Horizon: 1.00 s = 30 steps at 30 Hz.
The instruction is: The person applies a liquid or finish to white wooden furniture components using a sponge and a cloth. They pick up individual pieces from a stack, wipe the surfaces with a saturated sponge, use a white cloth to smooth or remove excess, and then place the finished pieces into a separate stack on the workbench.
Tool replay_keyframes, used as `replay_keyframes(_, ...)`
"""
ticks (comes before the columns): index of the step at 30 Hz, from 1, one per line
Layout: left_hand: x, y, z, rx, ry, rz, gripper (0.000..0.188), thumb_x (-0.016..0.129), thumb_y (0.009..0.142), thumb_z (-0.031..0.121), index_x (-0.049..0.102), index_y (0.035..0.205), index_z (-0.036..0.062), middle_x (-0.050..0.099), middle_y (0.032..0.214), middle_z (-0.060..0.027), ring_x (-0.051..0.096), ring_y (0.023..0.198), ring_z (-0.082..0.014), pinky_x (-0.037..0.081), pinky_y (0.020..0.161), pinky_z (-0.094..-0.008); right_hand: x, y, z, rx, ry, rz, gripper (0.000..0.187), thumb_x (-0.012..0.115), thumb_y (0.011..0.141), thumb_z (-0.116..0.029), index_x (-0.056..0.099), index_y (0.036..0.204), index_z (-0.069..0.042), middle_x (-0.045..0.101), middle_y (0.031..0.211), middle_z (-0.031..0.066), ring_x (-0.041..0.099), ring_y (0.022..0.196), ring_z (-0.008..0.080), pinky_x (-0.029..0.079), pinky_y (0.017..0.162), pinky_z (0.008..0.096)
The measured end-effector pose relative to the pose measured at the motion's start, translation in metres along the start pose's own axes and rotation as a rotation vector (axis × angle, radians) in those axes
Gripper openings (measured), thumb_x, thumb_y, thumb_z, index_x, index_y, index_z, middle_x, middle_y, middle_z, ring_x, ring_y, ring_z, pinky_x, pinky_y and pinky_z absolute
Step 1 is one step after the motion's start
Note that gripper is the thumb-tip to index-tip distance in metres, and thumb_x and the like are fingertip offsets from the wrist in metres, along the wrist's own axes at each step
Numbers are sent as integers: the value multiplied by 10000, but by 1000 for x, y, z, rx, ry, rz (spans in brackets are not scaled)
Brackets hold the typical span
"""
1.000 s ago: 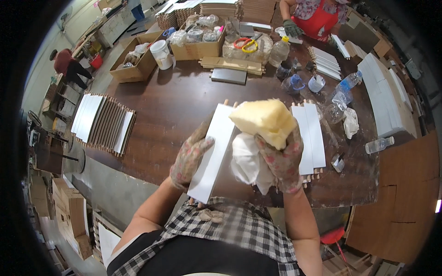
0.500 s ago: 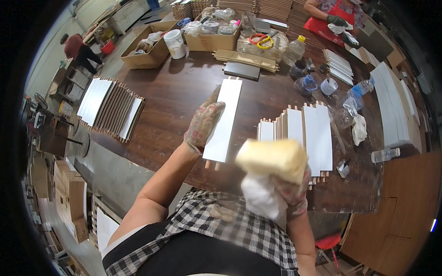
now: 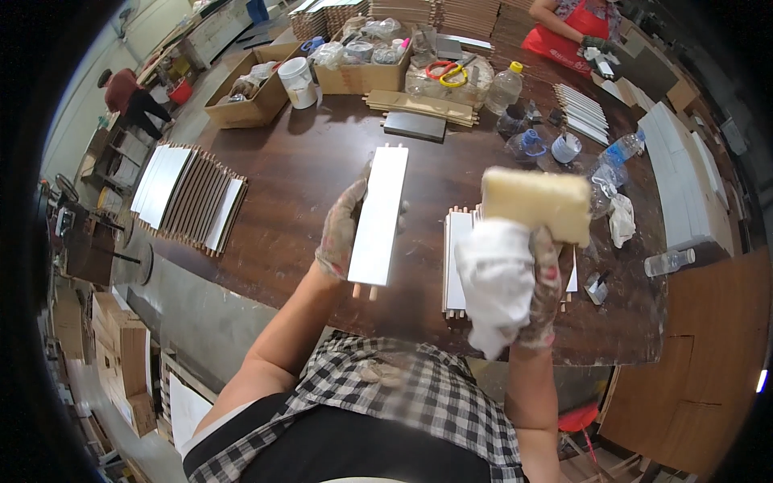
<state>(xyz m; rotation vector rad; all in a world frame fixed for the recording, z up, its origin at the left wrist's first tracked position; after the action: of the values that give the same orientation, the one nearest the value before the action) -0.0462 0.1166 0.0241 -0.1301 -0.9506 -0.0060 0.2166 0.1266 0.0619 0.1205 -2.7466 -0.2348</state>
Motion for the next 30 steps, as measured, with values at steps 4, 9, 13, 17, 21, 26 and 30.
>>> replay_keyframes(4,27,-11,-19,47,60,3,494,421,935,340,380,1325,40,564,1083,-123,575,904,-193,515,742,-320,22,20,-5,3,55,204,663,589,834,-438,370,1324,-49,496,1230,189,496,1150,262,422,970,445)
replay_keyframes(9,8,-25,-34,130,141,-325,484,459,925,271,354,1321,13,500,1205,-131,509,1082,-217,473,887,-330,143,-15,-10,-937,-576,-365,772,721,698,-128,320,1353,-55,527,1162,176,563,1016,300,519,814,409)
replay_keyframes(13,49,-47,-25,-86,-394,-356,413,438,946,209,394,1321,40,538,1178,-118,547,1037,-212,472,895,-329,120,29,9,-746,-653,-270,754,695,713,-122,305,1356,-63,510,1164,182,563,999,327,488,822,425)
replay_keyframes(17,53,-55,-9,114,453,-28,420,441,950,303,452,1283,46,557,1156,-91,564,995,-187,483,862,-303,93,89,0,-757,-571,-52,645,641,745,1,351,1319,-48,459,1220,144,536,1036,237,484,854,323)
replay_keyframes(21,42,-49,-11,-42,108,-86,451,416,956,337,441,1287,31,541,1191,-114,569,1000,-193,488,841,-295,104,76,-8,-547,-232,-118,572,642,765,27,382,1268,-52,468,1190,94,526,1043,177,485,833,261)
replay_keyframes(26,-1,-24,-20,72,346,-55,438,444,936,279,420,1288,20,527,1220,-121,583,1000,-225,490,871,-340,136,21,15,-701,-442,-464,730,663,705,0,295,1330,-81,444,1226,152,481,1111,278,441,895,359)
replay_keyframes(30,-6,0,-23,-42,116,77,437,461,922,370,512,1165,11,596,1047,-133,611,871,-216,521,763,-327,125,-36,20,-526,-247,-683,666,653,740,-33,326,1319,-65,409,1259,177,452,1159,288,424,967,388)
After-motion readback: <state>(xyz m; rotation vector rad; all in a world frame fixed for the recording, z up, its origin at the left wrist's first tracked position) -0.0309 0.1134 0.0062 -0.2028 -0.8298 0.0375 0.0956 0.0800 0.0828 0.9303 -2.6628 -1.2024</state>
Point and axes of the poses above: each hand's wrist, its own y-axis towards the middle knuckle, its own x-axis out of the palm, z = x × y, the point moved 4 cm from there along y, towards the middle knuckle
